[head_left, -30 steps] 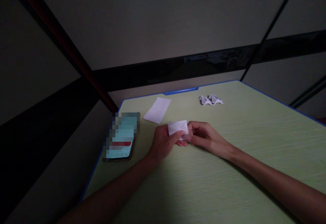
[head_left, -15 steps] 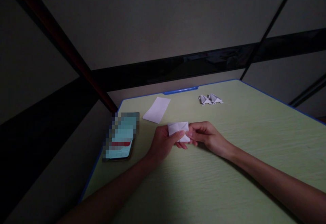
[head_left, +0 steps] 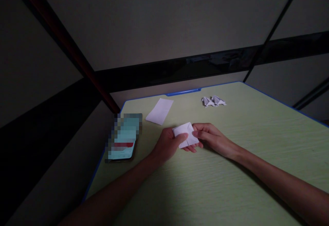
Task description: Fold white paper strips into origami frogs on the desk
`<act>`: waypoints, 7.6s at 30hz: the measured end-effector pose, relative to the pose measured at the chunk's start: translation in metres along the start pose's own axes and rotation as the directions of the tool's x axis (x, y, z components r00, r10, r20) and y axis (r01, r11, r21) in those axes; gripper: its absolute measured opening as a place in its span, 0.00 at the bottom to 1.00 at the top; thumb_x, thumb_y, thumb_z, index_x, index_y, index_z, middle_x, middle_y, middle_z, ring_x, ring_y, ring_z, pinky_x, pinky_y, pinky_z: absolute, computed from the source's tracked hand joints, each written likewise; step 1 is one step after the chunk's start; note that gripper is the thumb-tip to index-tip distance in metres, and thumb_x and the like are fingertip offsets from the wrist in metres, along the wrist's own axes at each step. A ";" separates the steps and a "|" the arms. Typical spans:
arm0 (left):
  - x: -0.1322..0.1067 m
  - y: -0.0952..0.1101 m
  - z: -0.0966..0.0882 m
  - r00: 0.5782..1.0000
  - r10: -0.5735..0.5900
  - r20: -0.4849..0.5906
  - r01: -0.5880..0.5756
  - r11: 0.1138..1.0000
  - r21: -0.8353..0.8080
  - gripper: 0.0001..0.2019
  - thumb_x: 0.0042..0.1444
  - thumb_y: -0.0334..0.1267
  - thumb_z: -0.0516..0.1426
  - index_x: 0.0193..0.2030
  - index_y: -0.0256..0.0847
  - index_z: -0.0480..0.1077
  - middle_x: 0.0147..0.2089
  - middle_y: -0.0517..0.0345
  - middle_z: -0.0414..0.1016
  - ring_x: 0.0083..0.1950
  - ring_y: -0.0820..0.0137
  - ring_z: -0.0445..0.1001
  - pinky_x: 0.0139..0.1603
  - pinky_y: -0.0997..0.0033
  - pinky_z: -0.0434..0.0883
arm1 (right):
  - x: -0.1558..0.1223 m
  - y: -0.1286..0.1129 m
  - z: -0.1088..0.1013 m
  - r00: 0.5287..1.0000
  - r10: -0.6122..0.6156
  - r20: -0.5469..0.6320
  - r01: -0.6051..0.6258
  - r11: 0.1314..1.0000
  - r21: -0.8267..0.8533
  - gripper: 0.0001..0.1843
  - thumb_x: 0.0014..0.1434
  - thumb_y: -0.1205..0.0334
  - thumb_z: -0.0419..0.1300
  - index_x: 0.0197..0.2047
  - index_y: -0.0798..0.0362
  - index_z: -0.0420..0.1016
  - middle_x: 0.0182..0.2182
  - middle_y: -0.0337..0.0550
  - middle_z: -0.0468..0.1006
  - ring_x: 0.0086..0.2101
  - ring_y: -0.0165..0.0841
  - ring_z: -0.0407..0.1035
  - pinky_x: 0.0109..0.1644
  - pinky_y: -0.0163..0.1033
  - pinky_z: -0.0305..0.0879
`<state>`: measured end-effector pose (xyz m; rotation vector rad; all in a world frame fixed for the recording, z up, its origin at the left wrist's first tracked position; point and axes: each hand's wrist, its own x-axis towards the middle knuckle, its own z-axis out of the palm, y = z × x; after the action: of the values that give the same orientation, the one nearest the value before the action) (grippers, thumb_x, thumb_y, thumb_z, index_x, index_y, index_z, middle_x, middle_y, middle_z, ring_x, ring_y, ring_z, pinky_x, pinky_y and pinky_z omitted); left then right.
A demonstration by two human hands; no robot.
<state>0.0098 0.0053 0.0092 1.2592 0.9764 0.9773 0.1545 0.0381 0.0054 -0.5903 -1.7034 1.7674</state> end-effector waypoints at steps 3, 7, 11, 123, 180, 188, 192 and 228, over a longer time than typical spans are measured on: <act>-0.001 0.000 0.000 0.999 0.012 0.050 -0.010 0.999 -0.036 0.13 0.47 0.38 0.50 0.27 0.29 0.71 0.26 0.49 0.76 0.22 0.72 0.72 0.24 0.75 0.69 | 0.000 0.002 -0.004 1.000 0.001 0.023 -0.001 1.000 0.014 0.10 0.51 0.66 0.48 0.19 0.57 0.59 0.16 0.37 0.65 0.19 0.24 0.58 0.23 0.32 0.49; -0.001 -0.001 0.002 0.998 0.005 0.055 -0.004 1.000 -0.031 0.11 0.46 0.38 0.51 0.27 0.30 0.69 0.23 0.51 0.75 0.22 0.71 0.73 0.24 0.75 0.69 | -0.002 -0.003 -0.007 0.996 0.011 0.094 -0.004 0.997 -0.079 0.10 0.51 0.67 0.48 0.20 0.58 0.62 0.17 0.39 0.68 0.18 0.23 0.58 0.22 0.31 0.47; -0.001 -0.002 0.002 0.999 -0.014 0.029 0.014 1.000 0.007 0.09 0.45 0.38 0.53 0.26 0.31 0.68 0.20 0.56 0.73 0.20 0.73 0.71 0.21 0.77 0.68 | -0.004 -0.012 -0.006 0.987 0.035 0.157 -0.008 0.986 -0.168 0.12 0.52 0.67 0.47 0.22 0.61 0.66 0.19 0.40 0.70 0.18 0.22 0.57 0.21 0.30 0.47; 0.003 -0.002 -0.005 0.885 0.188 -0.426 -0.123 0.977 0.175 0.18 0.46 0.41 0.53 0.12 0.37 0.53 0.11 0.70 0.50 0.13 0.83 0.48 0.14 0.79 0.47 | -0.001 -0.006 -0.001 0.973 -0.053 -0.225 0.001 0.974 -0.225 0.19 0.50 0.54 0.54 0.17 0.53 0.50 0.13 0.28 0.49 0.16 0.20 0.42 0.17 0.30 0.36; 0.002 0.004 0.006 0.972 0.012 -0.233 -0.015 1.000 -0.009 0.10 0.41 0.35 0.57 0.31 0.34 0.63 0.26 0.55 0.75 0.21 0.73 0.72 0.18 0.80 0.66 | -0.003 -0.007 0.001 0.904 -0.263 -0.338 0.167 0.943 -0.287 0.09 0.47 0.69 0.57 0.30 0.54 0.58 0.22 0.33 0.62 0.21 0.23 0.55 0.24 0.31 0.53; 0.003 -0.001 0.002 0.974 0.031 -0.224 -0.017 0.998 0.064 0.10 0.44 0.37 0.56 0.31 0.31 0.70 0.27 0.51 0.76 0.24 0.72 0.73 0.19 0.79 0.65 | -0.004 -0.007 0.000 0.906 -0.246 -0.344 0.104 0.918 -0.383 0.06 0.48 0.66 0.57 0.31 0.55 0.62 0.18 0.32 0.60 0.20 0.24 0.55 0.23 0.31 0.51; 0.003 0.000 0.002 0.979 0.027 -0.200 -0.013 0.998 0.068 0.10 0.44 0.36 0.56 0.31 0.31 0.70 0.27 0.51 0.76 0.23 0.73 0.72 0.19 0.80 0.64 | -0.004 -0.007 0.000 0.929 -0.222 -0.295 0.125 0.941 -0.316 0.05 0.47 0.64 0.57 0.29 0.56 0.65 0.17 0.33 0.61 0.20 0.23 0.55 0.23 0.32 0.51; 0.002 -0.002 -0.001 0.999 0.013 -0.039 -0.014 0.999 -0.035 0.09 0.42 0.37 0.54 0.20 0.32 0.68 0.16 0.58 0.70 0.17 0.76 0.68 0.20 0.78 0.63 | -0.003 -0.009 0.003 0.969 -0.171 -0.179 0.161 0.984 -0.069 0.08 0.46 0.66 0.60 0.21 0.58 0.64 0.15 0.34 0.66 0.16 0.21 0.59 0.19 0.29 0.52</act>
<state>0.0094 0.0072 0.0069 1.2232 0.9775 1.0283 0.1558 0.0333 0.0146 -0.5967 -1.6271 1.5057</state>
